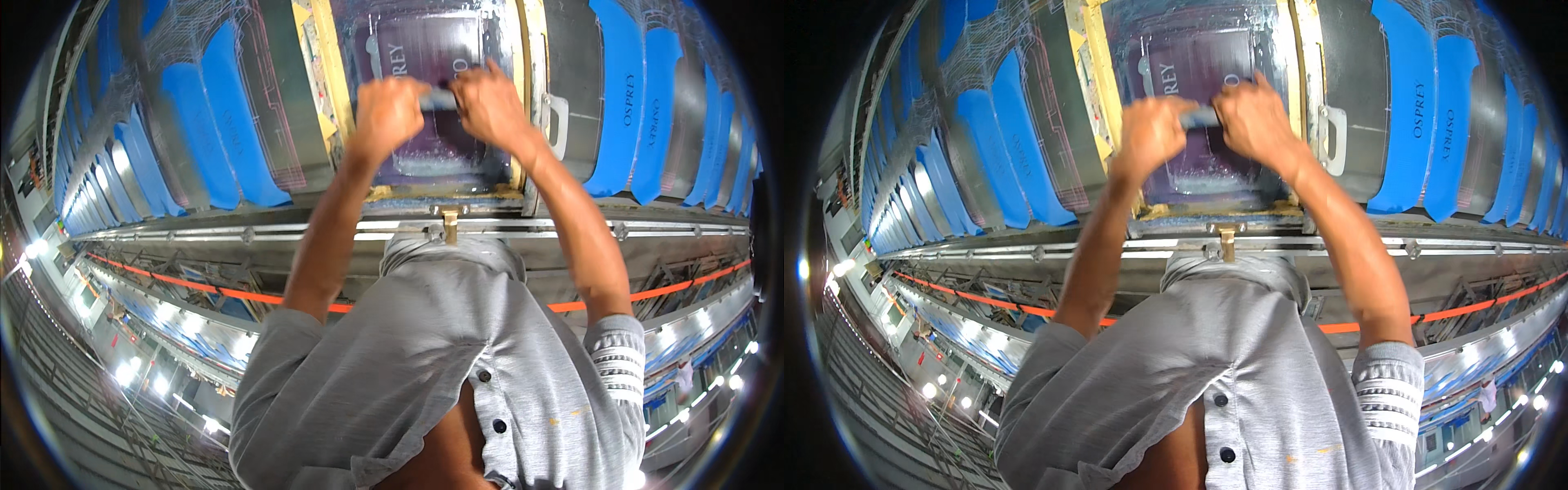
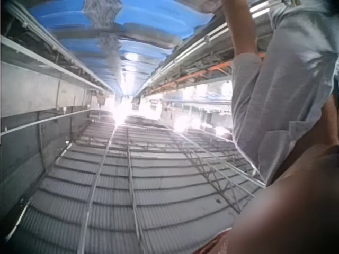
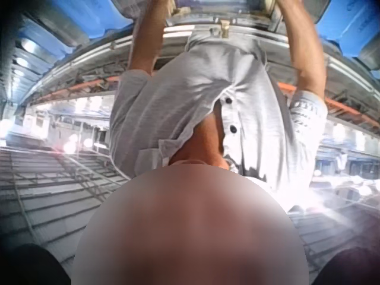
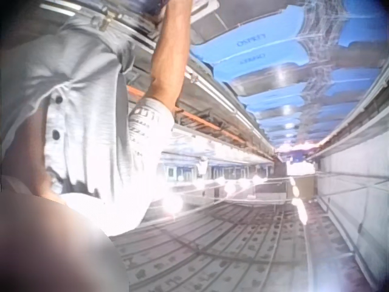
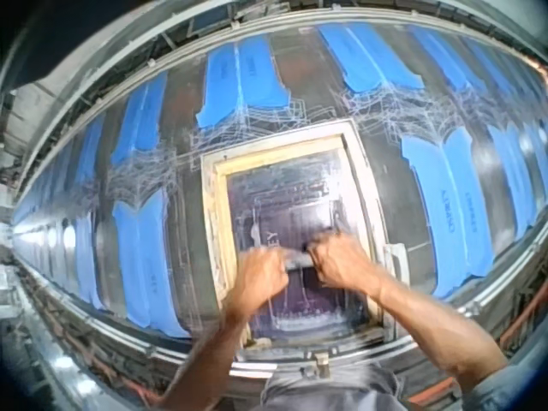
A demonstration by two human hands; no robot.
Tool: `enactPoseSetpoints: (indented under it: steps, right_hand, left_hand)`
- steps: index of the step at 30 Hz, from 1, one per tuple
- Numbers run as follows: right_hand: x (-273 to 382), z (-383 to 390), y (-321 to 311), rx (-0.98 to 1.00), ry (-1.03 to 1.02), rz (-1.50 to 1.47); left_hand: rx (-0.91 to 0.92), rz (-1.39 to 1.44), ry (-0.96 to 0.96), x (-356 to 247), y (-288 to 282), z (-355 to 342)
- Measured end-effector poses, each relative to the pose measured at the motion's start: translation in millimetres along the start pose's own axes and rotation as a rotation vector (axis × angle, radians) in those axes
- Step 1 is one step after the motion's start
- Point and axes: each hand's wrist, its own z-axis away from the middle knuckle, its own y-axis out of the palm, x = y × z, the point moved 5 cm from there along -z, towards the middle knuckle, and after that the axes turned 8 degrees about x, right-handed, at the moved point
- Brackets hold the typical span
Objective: The person uses a handheld squeegee to repeatedly press and smooth a dark fabric panel labeled 'OSPREY' within a rectangular frame on a conveyor line. The person moves the squeegee across the surface in back-and-forth strokes, occasionally adjusting the frame or repositioning the panel.
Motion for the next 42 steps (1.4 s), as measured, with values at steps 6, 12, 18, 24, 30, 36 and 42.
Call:
enactPoseSetpoints:
  steps: [6, 12, 18, 24, 30, 36, 42]
  right_hand:
    - [55, 140, 50, 0.101, 0.057, -0.051]
    - [-2, 102, 13, -0.141, 0.013, -0.381]
    - [-165, 94, 31, -0.461, 0.843, -0.315]
    - [-199, 103, 22, -0.545, 0.778, -0.377]
    - [-209, 135, 6, -0.702, 0.667, -0.506]
    - [-86, 41, 38, -0.824, 0.585, -0.578]
    - [-77, 24, 43, -0.702, 0.719, -0.644]
  left_hand:
    - [-0.114, 0.076, 0.047, -72, 81, 118]
    - [-0.120, 0.062, 0.012, -47, 88, 97]
    - [-0.062, 0.041, -0.023, -43, 97, 79]
    - [-0.161, 0.125, 0.038, -63, 111, 73]
    - [-0.221, 0.129, 0.073, -83, 112, 68]
    - [-0.264, 0.047, 0.042, 26, 65, 135]
    - [-0.124, 0.170, -0.081, 50, 50, 139]
